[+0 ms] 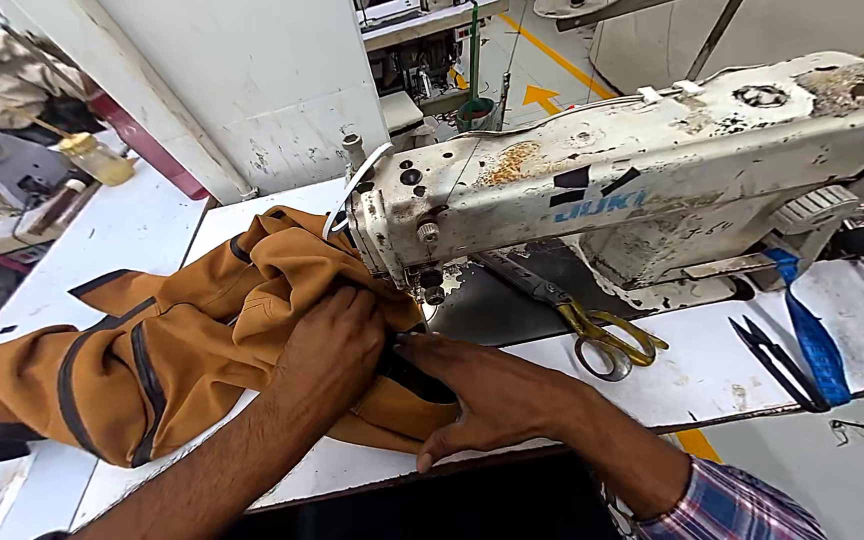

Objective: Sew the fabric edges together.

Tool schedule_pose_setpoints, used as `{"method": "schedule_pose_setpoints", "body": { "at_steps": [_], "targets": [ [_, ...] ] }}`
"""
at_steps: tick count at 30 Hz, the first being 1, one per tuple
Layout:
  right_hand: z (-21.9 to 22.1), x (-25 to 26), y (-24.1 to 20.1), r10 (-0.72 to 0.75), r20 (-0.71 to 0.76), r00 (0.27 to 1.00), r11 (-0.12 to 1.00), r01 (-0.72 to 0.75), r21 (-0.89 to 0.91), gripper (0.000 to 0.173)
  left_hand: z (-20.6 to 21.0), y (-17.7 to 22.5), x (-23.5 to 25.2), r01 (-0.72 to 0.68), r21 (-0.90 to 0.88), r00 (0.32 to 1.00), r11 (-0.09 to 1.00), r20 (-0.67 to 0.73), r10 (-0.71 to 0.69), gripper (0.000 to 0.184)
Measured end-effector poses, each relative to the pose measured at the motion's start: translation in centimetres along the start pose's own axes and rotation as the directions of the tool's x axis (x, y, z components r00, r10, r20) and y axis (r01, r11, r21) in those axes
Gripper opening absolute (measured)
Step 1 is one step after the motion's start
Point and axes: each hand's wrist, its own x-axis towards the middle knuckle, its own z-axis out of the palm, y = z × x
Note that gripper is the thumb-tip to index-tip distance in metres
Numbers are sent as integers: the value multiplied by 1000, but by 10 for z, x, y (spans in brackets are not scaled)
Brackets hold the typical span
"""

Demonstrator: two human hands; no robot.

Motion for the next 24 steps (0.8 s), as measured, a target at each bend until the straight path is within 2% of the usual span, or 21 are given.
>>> {"method": "schedule_pose_setpoints", "body": {
  "at_steps": [2, 4, 6, 8, 9, 11, 13, 14, 15, 17, 18, 20, 22, 24],
  "targets": [
    [4, 8, -1, 10, 0, 1000, 1000, -10, 3, 94, -4, 8, -4, -111, -82, 994, 990, -13, 111, 20],
    [18, 20, -3, -7, 38, 999, 999, 6, 43, 77, -5, 29, -13, -116, -133, 993, 984, -23, 113, 19],
    [27, 30, -15, 32, 173, 984, 999, -37, 27, 76, -2, 47, -18, -39, -182, 998, 983, -51, 30, 25],
    [24, 35, -27, 141, 285, 948, 989, -145, -7, 78, 3, 52, -19, 87, -271, 996, 959, 4, -89, 36],
    [24, 35, -28, 155, 322, 934, 988, -147, -50, 79, 3, 49, -17, 152, -305, 988, 940, 48, -144, 44],
    [24, 26, -22, 87, 303, 949, 991, -51, -126, 81, 0, 36, -10, 242, -338, 969, 909, 132, -209, 54],
    [20, 14, -16, 53, 268, 962, 987, -10, -160, 97, -3, 25, -3, 267, -303, 957, 915, 199, -213, 60],
    [18, 9, -14, 56, 262, 963, 987, -13, -163, 103, -3, 23, -2, 261, -266, 951, 928, 234, -201, 57],
    [16, 5, -13, 57, 250, 967, 987, -17, -159, 101, 0, 23, -2, 224, -218, 954, 950, 247, -168, 44],
    [17, -1, -8, 35, 201, 979, 989, -5, -146, 84, 7, 24, -6, 71, -118, 981, 991, 188, -48, 12],
    [18, -3, -6, 19, 169, 985, 988, 7, -154, 73, 10, 25, -7, -7, -70, 990, 998, 138, 17, 2],
    [22, -4, -2, 11, 128, 992, 984, 12, -176, 58, 15, 28, -8, -78, -50, 994, 996, 79, 81, 13],
    [26, -1, -2, 19, 115, 993, 976, 6, -219, 46, 21, 34, -6, -98, -86, 994, 991, 33, 101, 13],
    [36, 5, 4, -61, 0, 998, 961, 58, -271, 33, 21, 42, 0, -11, -216, 995, 976, 91, 31, 7]
  ]
}}
